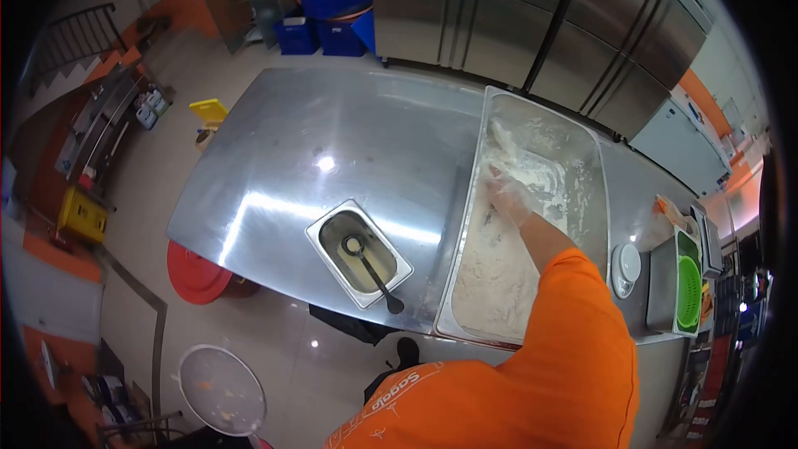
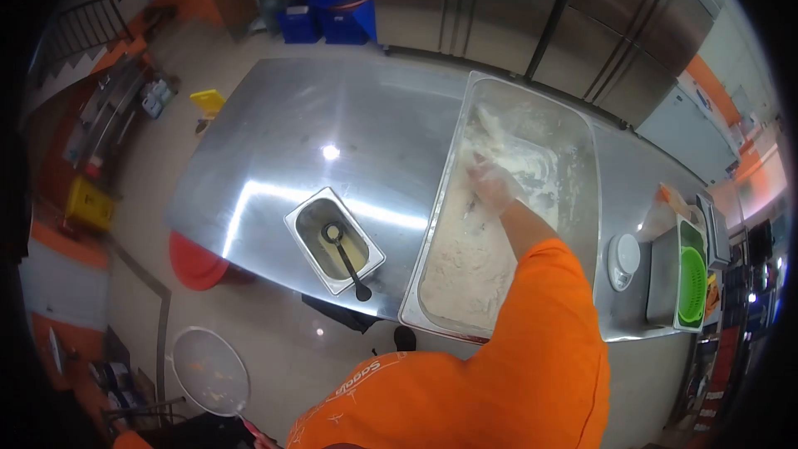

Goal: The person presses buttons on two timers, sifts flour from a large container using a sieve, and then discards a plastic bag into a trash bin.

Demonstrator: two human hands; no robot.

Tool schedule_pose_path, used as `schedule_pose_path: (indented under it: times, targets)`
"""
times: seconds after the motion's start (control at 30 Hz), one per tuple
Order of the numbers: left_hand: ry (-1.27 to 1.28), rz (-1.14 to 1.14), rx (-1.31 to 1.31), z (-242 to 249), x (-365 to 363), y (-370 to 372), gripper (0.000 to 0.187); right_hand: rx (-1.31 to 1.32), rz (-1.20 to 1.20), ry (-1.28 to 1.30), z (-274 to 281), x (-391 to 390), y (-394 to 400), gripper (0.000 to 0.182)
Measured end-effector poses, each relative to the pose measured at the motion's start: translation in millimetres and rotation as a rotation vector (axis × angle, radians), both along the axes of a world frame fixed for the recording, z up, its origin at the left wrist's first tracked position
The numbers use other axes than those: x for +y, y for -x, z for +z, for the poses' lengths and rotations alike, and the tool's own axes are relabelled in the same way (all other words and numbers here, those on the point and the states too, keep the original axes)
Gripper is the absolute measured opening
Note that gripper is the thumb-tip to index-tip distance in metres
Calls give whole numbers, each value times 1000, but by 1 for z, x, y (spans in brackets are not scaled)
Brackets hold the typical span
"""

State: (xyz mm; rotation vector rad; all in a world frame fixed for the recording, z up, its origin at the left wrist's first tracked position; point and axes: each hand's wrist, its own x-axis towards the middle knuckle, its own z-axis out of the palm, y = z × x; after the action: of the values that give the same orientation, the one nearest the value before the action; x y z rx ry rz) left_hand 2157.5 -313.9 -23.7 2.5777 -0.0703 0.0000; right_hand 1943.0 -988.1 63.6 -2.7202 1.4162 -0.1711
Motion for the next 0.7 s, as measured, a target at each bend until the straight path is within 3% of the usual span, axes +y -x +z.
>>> schedule_pose_path:
  times: [0.03,0.1,0.13,0.17,0.2,0.23,0.3,0.37,0.4,0.43,0.47,0.53,0.6,0.67,0.7]
  targets:
    - [29,34,8,20,-6,-4,37,4,24,-24,-5,10,-13,32]
    - [87,95,12,55,-16,-18,43,672,183,114,-21,39,-29,36]
    - [125,116,16,66,-22,-23,46,673,199,104,-29,57,-23,36]
    - [111,120,20,70,-26,-28,46,271,166,-209,-39,78,-10,37]
    - [294,82,-75,71,-31,-36,29,-140,109,-510,-41,93,1,38]
    - [480,33,-163,74,-40,-45,24,-138,87,-521,-37,100,14,38]
    - [572,-1,-57,96,-62,-60,22,-357,282,-757,-11,120,48,42]
    - [681,-26,49,118,-91,-70,20,-558,-108,-809,8,94,65,43]
    - [606,-115,21,131,-104,-74,19,-933,-51,-660,-18,74,89,42]
    - [538,-203,-13,138,-119,-79,18,-288,-92,-138,10,75,91,42]
    - [548,-217,-6,139,-133,-84,18,-286,-106,-125,2,79,98,42]
    - [564,-396,-29,141,-163,-93,14,644,320,102,-39,82,106,42]
    - [568,-565,-46,149,-201,-89,15,255,400,3,-79,105,103,41]
    - [705,-646,144,163,-236,-76,14,-213,203,-525,-6,155,55,42]
    - [715,-657,144,171,-254,-67,14,-215,195,-512,-4,156,57,42]
